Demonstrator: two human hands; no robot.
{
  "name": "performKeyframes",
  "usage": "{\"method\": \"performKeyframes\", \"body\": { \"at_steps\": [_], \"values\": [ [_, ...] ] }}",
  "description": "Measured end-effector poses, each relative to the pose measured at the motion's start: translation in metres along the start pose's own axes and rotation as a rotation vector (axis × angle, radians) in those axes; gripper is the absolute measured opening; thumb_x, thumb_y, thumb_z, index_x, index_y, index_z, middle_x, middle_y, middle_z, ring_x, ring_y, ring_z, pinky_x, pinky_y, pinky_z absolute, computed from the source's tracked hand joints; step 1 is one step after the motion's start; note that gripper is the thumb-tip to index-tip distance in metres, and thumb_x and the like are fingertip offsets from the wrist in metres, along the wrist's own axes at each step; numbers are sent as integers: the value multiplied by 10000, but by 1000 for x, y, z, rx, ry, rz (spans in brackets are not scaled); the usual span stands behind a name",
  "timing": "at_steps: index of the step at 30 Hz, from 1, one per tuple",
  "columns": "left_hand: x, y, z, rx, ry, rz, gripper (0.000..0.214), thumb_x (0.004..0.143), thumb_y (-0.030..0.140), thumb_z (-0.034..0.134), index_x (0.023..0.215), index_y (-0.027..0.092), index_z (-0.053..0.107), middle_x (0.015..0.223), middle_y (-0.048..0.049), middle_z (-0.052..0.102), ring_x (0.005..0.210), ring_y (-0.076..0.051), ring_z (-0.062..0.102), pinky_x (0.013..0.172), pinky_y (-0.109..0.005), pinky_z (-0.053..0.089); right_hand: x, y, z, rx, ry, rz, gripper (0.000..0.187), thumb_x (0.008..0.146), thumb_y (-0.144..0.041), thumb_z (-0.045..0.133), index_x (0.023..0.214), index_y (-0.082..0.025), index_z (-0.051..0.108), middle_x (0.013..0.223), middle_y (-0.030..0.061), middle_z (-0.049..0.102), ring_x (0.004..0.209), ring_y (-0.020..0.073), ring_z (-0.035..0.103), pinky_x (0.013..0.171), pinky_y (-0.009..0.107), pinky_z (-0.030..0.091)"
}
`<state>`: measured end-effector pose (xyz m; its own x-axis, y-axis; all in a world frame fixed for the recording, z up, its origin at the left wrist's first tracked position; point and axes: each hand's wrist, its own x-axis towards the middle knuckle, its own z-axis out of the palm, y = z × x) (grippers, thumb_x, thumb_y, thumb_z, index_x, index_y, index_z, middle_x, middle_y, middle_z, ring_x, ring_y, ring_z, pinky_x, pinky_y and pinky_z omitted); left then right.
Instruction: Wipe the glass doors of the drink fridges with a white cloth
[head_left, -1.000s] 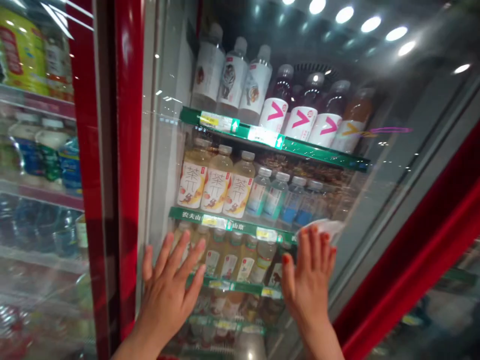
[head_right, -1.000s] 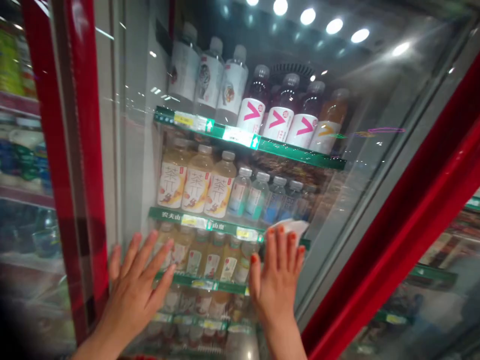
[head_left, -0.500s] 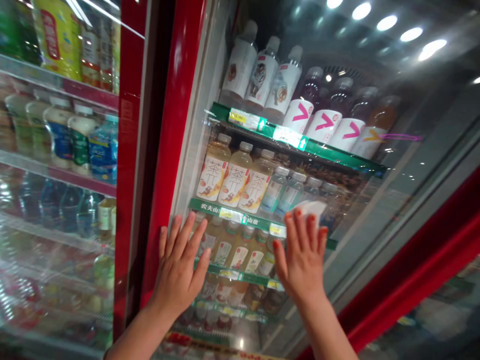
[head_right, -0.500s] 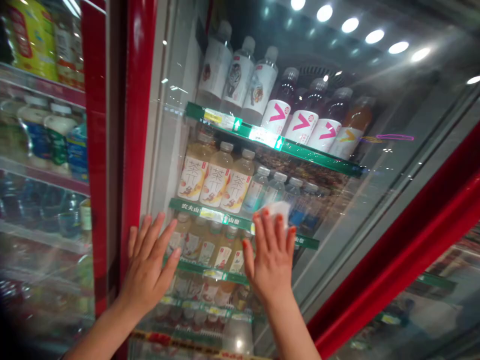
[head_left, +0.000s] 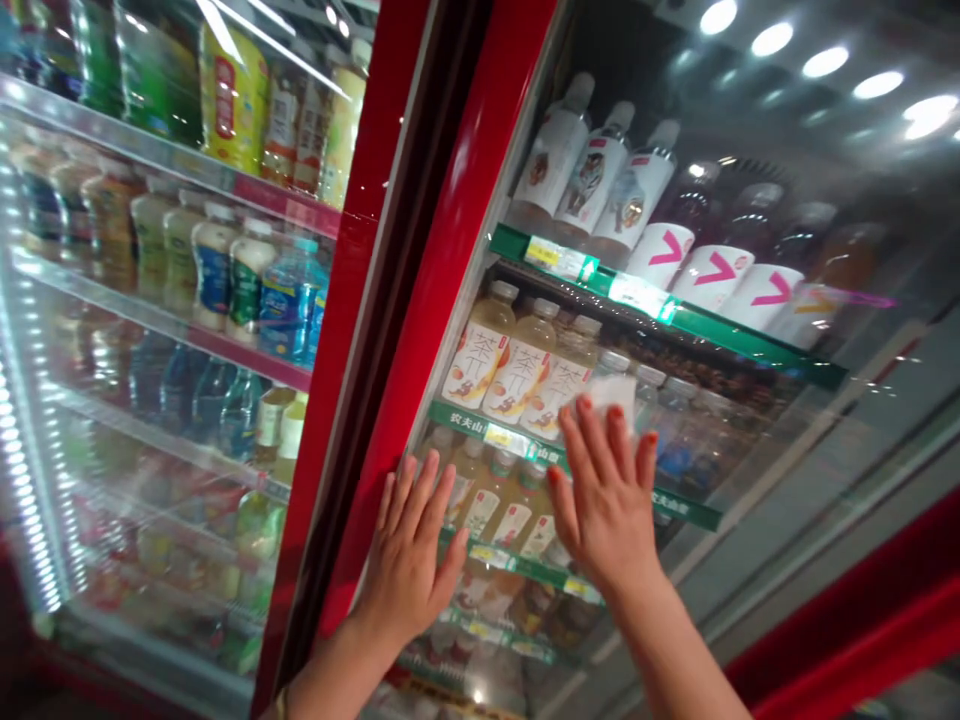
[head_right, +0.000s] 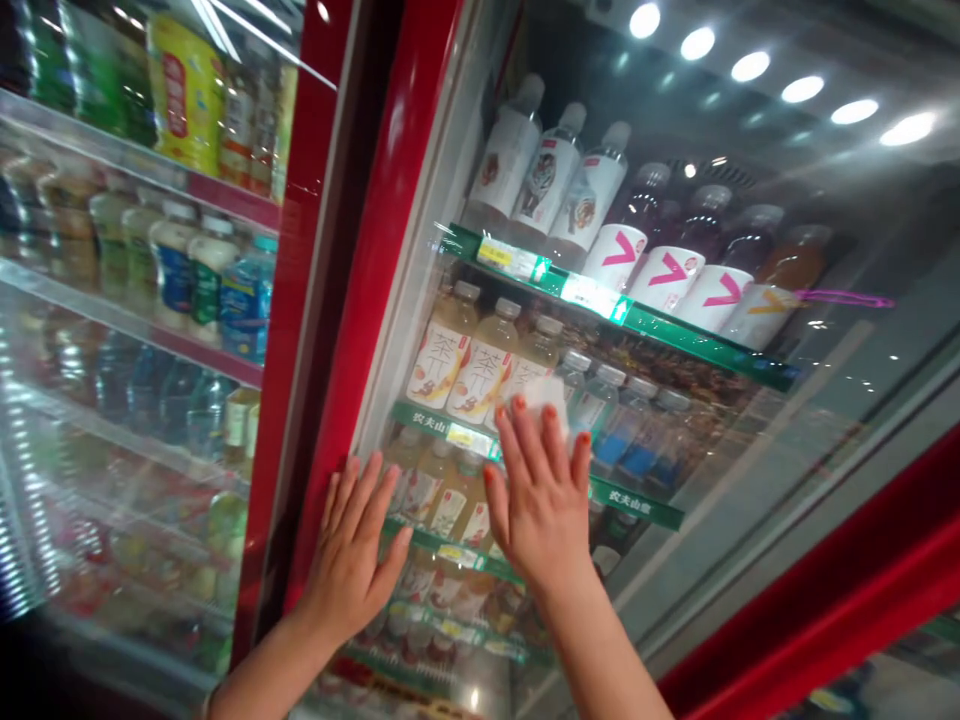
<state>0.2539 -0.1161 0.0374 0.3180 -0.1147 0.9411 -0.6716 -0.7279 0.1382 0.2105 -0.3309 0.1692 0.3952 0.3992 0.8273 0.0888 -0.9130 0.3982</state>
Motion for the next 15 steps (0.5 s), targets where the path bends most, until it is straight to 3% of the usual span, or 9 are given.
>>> {"method": "performKeyframes", "body": {
  "at_steps": [2,5,8,10,12,15],
  "values": [
    [15,0,0,-47,21,-21,791,1062,269,532,1771,180,192,1858,-90,177,1745,-284,99,1435,-508,132,48,-11,2,17,40,27,738,1125,-327,468,1783,-259,142,1811,34,352,1730,282,187,1422,589,40],
    [17,-3,9,-66,65,34,797,1072,283,490,1775,149,139,1862,-109,136,1744,-277,99,1434,-500,142,83,-43,10,104,-61,-178,678,1132,-399,439,1763,-239,251,1816,-2,342,1732,260,181,1433,555,60],
    [-15,-12,18,-14,93,63,840,1045,247,529,1773,121,129,1857,-125,142,1741,-256,104,1436,-440,138,55,-56,14,178,-212,-461,618,1130,-493,434,1702,-260,421,1765,-50,439,1710,204,251,1440,461,76],
    [-36,-16,17,14,46,45,837,1020,221,570,1767,143,201,1836,-120,251,1732,-251,166,1435,-423,152,29,-41,11,167,-220,-517,594,1130,-493,444,1681,-272,458,1728,-57,497,1691,175,295,1437,418,29],
    [-43,-12,15,14,8,-8,826,1013,217,589,1761,174,243,1808,-111,335,1719,-250,226,1429,-437,191,25,-17,4,106,-149,-393,611,1132,-438,446,1719,-281,378,1733,-41,493,1692,187,299,1432,452,-24],
    [-26,2,16,-27,43,-124,831,1031,233,569,1771,176,195,1829,-135,269,1727,-280,201,1420,-522,223,59,-4,-3,8,-21,-46,669,1132,-372,405,1769,-283,221,1799,7,382,1720,276,233,1417,608,-5]
  ]
}}
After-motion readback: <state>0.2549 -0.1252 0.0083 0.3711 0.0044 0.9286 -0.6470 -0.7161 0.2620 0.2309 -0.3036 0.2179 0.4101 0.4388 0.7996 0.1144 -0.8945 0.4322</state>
